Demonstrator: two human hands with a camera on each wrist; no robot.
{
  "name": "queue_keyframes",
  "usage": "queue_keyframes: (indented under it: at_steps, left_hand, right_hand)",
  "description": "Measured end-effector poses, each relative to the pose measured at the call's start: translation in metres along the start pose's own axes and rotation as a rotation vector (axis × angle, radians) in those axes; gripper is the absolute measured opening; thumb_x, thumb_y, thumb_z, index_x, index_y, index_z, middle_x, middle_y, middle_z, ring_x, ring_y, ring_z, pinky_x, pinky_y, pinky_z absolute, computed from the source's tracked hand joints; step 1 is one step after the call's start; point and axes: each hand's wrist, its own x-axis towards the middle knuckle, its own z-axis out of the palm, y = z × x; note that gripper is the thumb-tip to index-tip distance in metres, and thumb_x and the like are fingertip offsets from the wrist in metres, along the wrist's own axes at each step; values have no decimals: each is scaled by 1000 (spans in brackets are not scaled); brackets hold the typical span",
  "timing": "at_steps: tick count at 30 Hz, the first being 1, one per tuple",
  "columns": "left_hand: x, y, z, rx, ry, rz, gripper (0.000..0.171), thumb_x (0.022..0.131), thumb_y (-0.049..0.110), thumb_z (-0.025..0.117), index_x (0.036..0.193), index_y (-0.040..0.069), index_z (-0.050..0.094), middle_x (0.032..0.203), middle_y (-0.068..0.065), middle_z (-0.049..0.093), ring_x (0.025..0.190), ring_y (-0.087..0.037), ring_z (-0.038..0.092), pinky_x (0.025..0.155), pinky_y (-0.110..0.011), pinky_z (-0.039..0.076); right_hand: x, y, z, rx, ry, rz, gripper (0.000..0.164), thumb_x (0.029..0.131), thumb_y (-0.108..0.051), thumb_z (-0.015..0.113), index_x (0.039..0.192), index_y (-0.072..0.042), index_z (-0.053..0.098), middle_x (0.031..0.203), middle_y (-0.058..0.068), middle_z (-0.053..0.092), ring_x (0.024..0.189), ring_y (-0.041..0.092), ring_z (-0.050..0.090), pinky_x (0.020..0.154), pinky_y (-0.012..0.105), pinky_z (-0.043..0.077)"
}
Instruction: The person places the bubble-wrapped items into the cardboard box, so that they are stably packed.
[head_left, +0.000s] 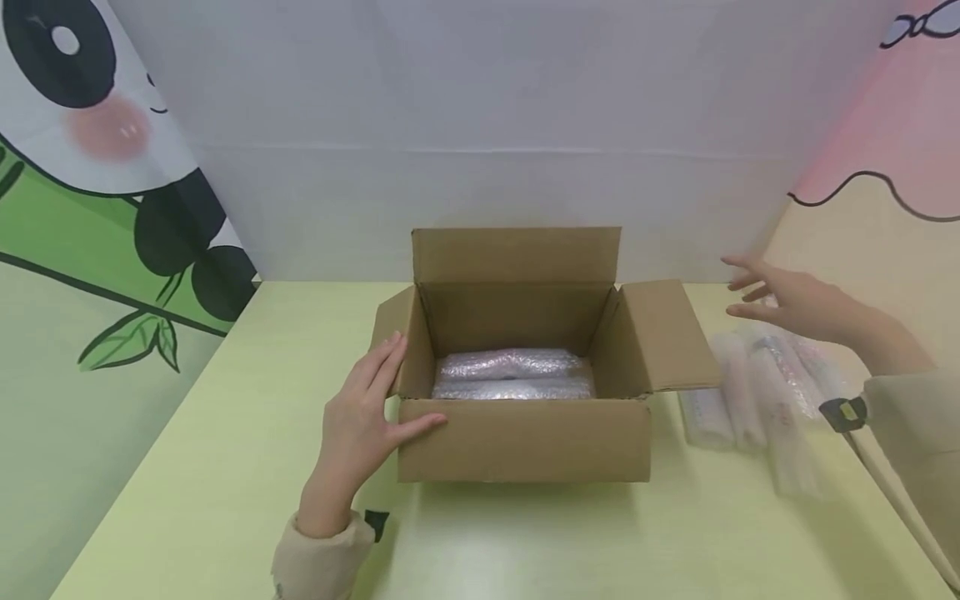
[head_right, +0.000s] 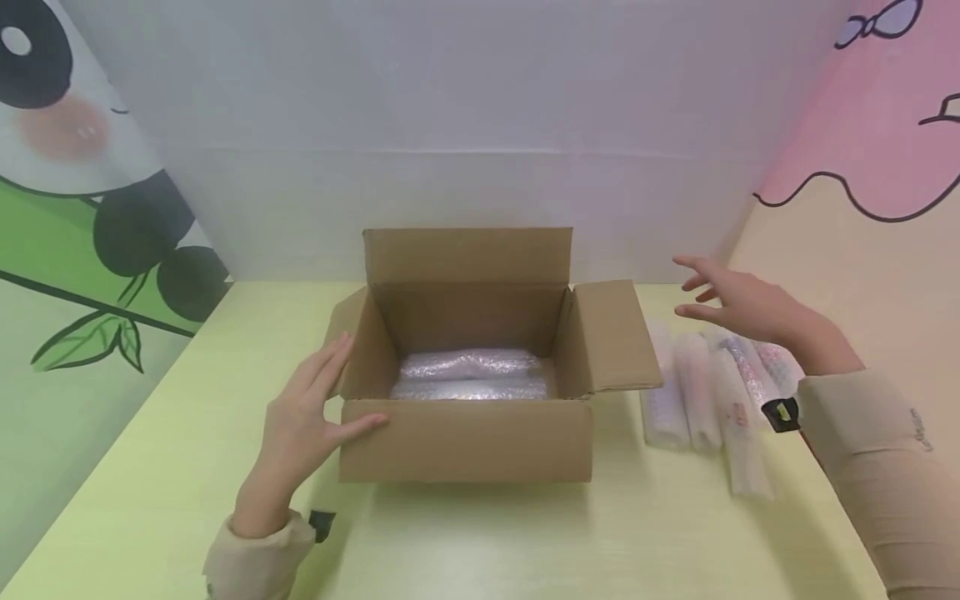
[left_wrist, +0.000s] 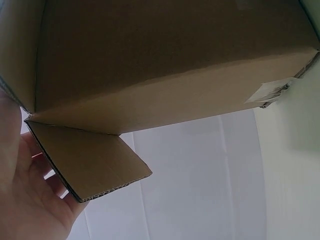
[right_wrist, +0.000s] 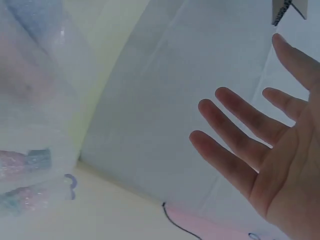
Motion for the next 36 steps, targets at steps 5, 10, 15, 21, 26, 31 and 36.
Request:
queue_keyframes:
  at_steps: [5,10,15,21,26,31,36]
  left_hand:
    - [-1,0,0,7,5,0,99,80,81,41,138,1,52,134,-17,59,120,-34,58,59,-38,57]
    - [-2,-1,0,6,-3,-9,100,79,82,41,138,1,52,134,-17,58,120,-34,58,59,-38,58]
    - [-3,-2,0,0,-5,-17,100,79,81,41,139,2,51,135,-17,58,121,-35,57,59,-39,58]
    - [-3,-2,1,-3,-1,-11,99,79,81,41,139,2,51,135,-17,58,121,-35,57,60,-39,58]
    - [-3,-1,1,-4,9,-9,99,79,81,41,138,2,52,134,-18,58,119,-35,58,58,-39,57]
    - [-3,0,2,-2,9,-13,99,79,81,41,138,2,52,134,-18,58,119,-35,58,56,-39,57]
    - [-2,0,1,-9,12,-13,99,79,81,42,138,2,52,134,-18,58,120,-35,57,60,-41,58]
  right_hand:
    - [-14,31,27,0,-9,56,73,99,-31,56,153,-3,16,132,30,53,113,50,57,82,62,48]
    - [-31,55,48,17,-30,125,72,100,-34,53,152,1,17,129,35,53,111,53,57,80,62,49]
    - [-46,71,65,28,-44,180,71,101,-36,50,149,5,19,125,38,53,108,57,56,75,59,51]
    - [-59,82,87,53,-49,229,72,99,-37,52,146,8,22,120,38,56,99,56,58,67,51,52]
    - [-66,88,100,135,-50,265,80,98,-35,56,148,11,14,121,43,50,84,37,66,64,44,56]
    - [-71,91,111,218,-47,276,83,98,-30,58,148,13,8,121,47,44,87,37,65,63,41,58]
    - [-75,88,119,231,-30,277,82,99,-29,55,148,13,4,124,53,37,101,57,55,61,42,58]
